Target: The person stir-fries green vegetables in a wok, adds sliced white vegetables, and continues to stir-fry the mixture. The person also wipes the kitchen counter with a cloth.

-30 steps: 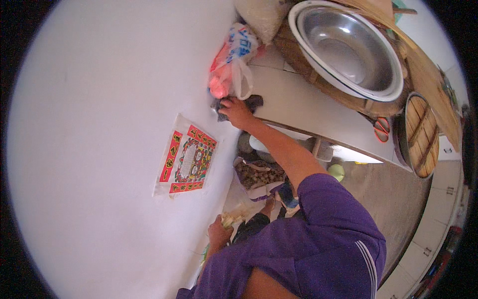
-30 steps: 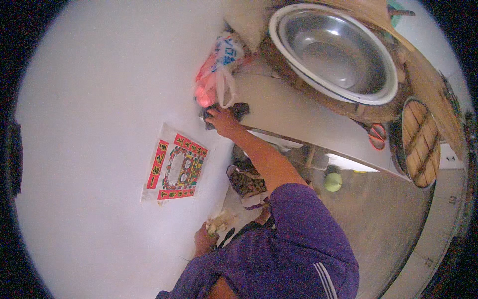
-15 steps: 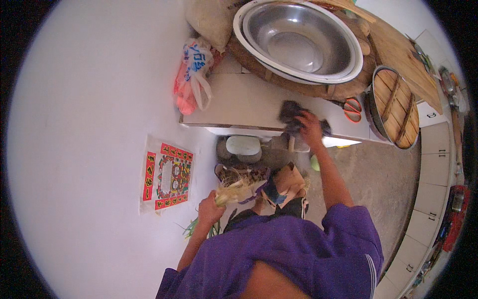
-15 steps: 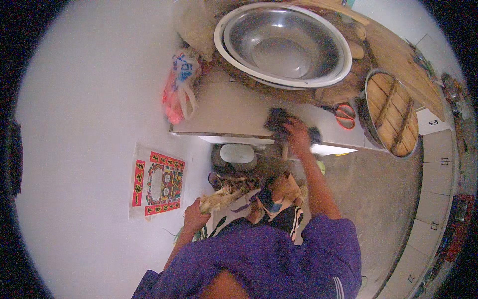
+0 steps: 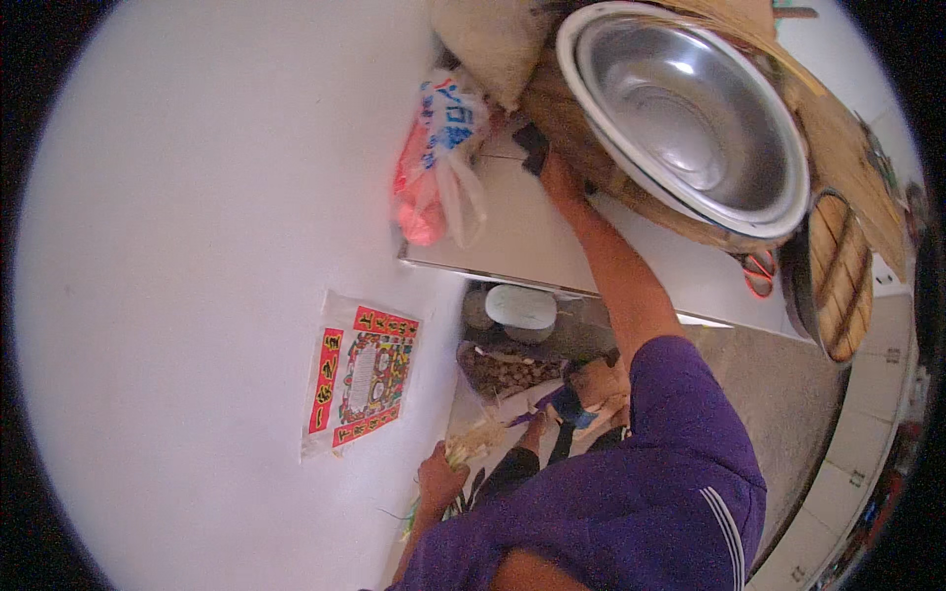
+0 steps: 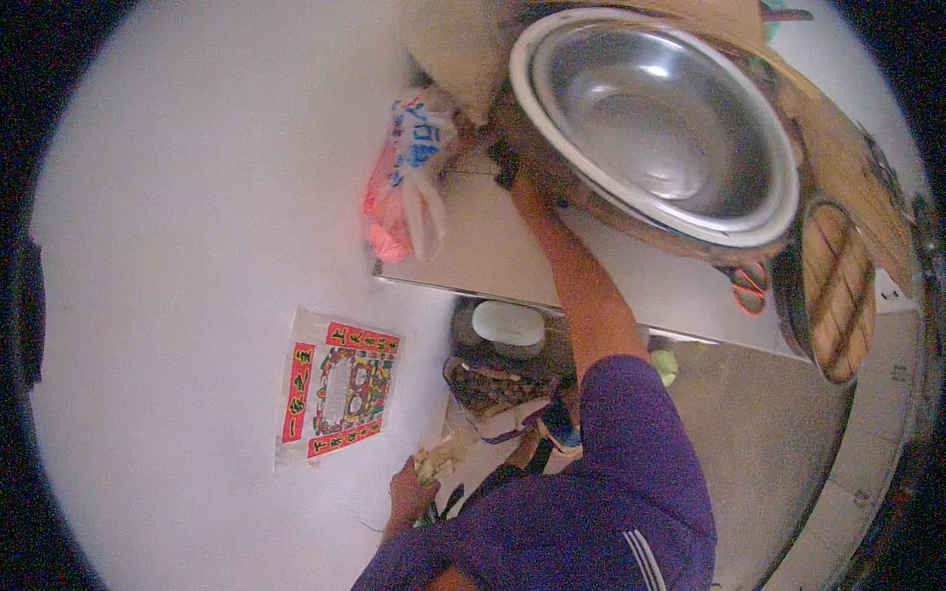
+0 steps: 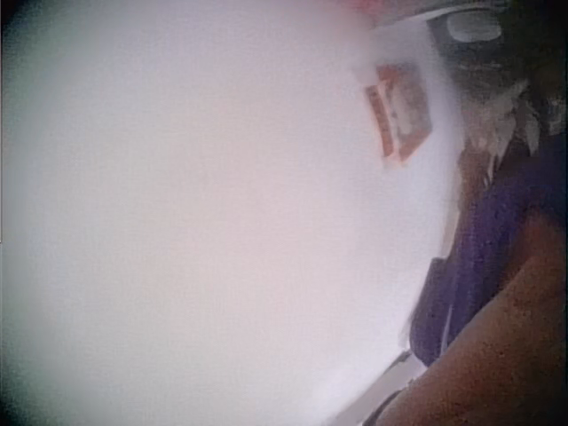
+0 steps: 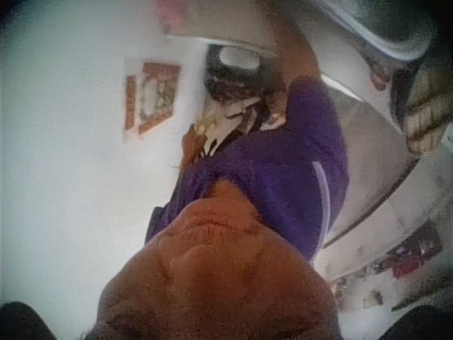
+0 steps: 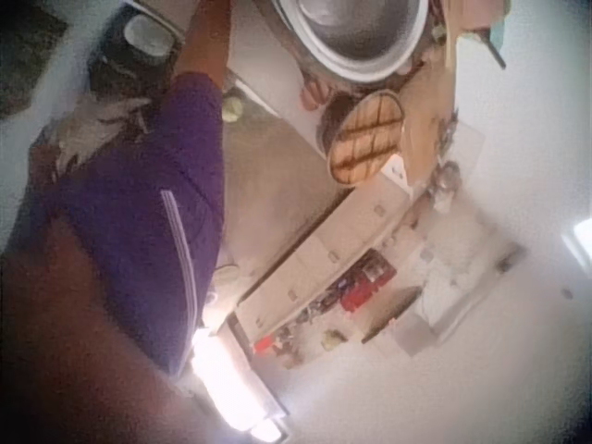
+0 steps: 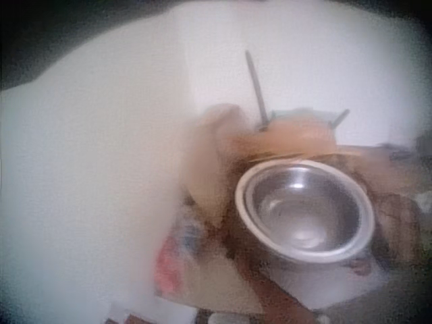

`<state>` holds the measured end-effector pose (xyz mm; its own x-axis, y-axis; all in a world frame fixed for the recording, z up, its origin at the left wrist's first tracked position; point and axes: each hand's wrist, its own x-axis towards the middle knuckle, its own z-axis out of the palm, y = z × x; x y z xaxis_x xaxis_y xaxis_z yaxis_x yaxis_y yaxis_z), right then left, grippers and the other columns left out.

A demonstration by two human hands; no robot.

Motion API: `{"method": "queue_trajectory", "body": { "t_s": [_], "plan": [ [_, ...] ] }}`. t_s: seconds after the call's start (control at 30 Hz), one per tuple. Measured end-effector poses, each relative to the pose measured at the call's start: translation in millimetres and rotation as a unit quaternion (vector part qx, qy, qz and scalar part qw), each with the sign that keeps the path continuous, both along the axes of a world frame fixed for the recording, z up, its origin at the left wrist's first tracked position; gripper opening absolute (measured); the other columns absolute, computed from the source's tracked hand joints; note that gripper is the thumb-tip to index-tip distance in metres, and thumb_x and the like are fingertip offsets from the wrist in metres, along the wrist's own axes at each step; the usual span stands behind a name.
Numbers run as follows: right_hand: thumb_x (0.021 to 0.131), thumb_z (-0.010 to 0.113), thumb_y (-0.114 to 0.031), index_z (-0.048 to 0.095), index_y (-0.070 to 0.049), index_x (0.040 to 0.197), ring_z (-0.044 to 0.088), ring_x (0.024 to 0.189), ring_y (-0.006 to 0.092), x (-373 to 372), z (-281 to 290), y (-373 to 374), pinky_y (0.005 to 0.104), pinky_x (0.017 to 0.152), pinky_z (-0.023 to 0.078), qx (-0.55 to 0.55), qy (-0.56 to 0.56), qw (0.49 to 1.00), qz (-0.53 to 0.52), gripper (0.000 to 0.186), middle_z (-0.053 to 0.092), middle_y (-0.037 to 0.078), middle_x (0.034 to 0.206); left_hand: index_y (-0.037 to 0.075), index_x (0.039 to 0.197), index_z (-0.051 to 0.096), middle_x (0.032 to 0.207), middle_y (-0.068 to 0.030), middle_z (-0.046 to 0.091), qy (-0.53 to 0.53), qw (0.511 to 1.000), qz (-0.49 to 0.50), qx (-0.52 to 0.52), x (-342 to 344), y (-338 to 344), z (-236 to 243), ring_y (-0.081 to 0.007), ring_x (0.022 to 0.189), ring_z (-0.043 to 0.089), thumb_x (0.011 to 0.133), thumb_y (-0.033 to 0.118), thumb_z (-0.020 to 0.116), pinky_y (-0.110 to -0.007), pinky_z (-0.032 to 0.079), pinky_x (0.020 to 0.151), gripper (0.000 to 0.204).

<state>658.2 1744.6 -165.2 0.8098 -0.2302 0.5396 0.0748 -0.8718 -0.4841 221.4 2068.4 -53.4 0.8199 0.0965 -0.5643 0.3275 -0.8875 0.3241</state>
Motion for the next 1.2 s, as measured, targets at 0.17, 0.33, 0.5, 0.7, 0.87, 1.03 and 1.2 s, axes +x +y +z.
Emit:
{"method": "queue_trajectory", "body": {
  "t_s": [0.17,0.33,0.5,0.7,0.87,1.03,1.2],
  "plan": [
    [0.079,0.051,-0.014,0.052,-0.002,0.112,0.049,0.105,0.0363,57,37,46,0.0466,0.091,0.037,0.103,0.213,0.972,0.015,0.035,0.05,0.023,0.115,0.001,0.114,0.047,0.085,-0.0252,0.061,0.086,0.993,0.076,0.019,-22,9,-11,-0.0414,0.081,0.059,0.062,0.026,0.064,-0.047,0.046,0.073,0.06],
    [0.07,0.06,-0.015,0.053,-0.002,0.11,0.042,0.11,0.0364,-4,34,46,0.0455,0.094,0.035,-0.088,0.135,0.984,0.074,0.042,0.043,0.018,0.124,0.003,0.116,0.047,0.086,-0.024,0.061,0.056,0.996,0.071,0.006,-25,10,-8,-0.0404,0.084,0.058,0.062,0.027,0.065,-0.047,0.046,0.075,0.062],
    [0.067,0.062,-0.012,0.054,-0.008,0.112,0.038,0.114,0.0354,-135,54,49,0.0443,0.1,0.029,-0.107,0.128,0.962,0.216,0.046,0.043,0.012,0.125,0.002,0.115,0.047,0.088,-0.0242,0.061,0.055,0.995,0.077,-0.015,-7,6,15,-0.0408,0.083,0.058,0.062,0.027,0.066,-0.047,0.046,0.075,0.061],
    [0.064,0.064,-0.012,0.055,-0.014,0.115,0.04,0.115,0.0328,-107,51,74,0.0445,0.101,0.028,-0.101,0.113,0.913,0.379,0.052,0.047,0.009,0.123,0.001,0.111,0.048,0.085,-0.0239,0.061,0.029,0.998,0.062,-0.006,-34,20,-4,-0.0406,0.081,0.059,0.063,0.026,0.065,-0.048,0.046,0.074,0.057],
    [0.066,0.066,-0.022,0.055,-0.011,0.109,0.04,0.115,0.0319,-98,40,154,0.0467,0.098,0.029,-0.067,-0.022,0.927,0.368,0.046,0.044,0.014,0.125,0.0,0.113,0.047,0.083,-0.0236,0.061,0.027,0.998,0.053,0.017,-36,11,10,-0.0404,0.08,0.059,0.062,0.025,0.064,-0.047,0.046,0.073,0.059],
    [0.063,0.067,-0.017,0.058,-0.014,0.102,0.045,0.108,0.0304,-135,43,131,0.0454,0.093,0.034,-0.105,0.159,0.903,0.385,0.04,0.05,0.01,0.116,0.001,0.113,0.046,0.085,-0.0233,0.061,0.003,1.0,0.018,-0.021,-23,-2,20,-0.0406,0.08,0.058,0.062,0.023,0.064,-0.046,0.046,0.074,0.058],
    [0.064,0.065,-0.015,0.058,-0.014,0.106,0.043,0.112,0.0309,-218,51,-1,0.0433,0.097,0.032,-0.068,0.088,0.957,0.27,0.042,0.051,0.007,0.117,0.004,0.108,0.048,0.086,-0.0226,0.061,-0.082,0.989,-0.119,-0.013,32,-40,26,-0.0402,0.081,0.058,0.064,0.024,0.064,-0.047,0.046,0.072,0.05]
  ]
}}
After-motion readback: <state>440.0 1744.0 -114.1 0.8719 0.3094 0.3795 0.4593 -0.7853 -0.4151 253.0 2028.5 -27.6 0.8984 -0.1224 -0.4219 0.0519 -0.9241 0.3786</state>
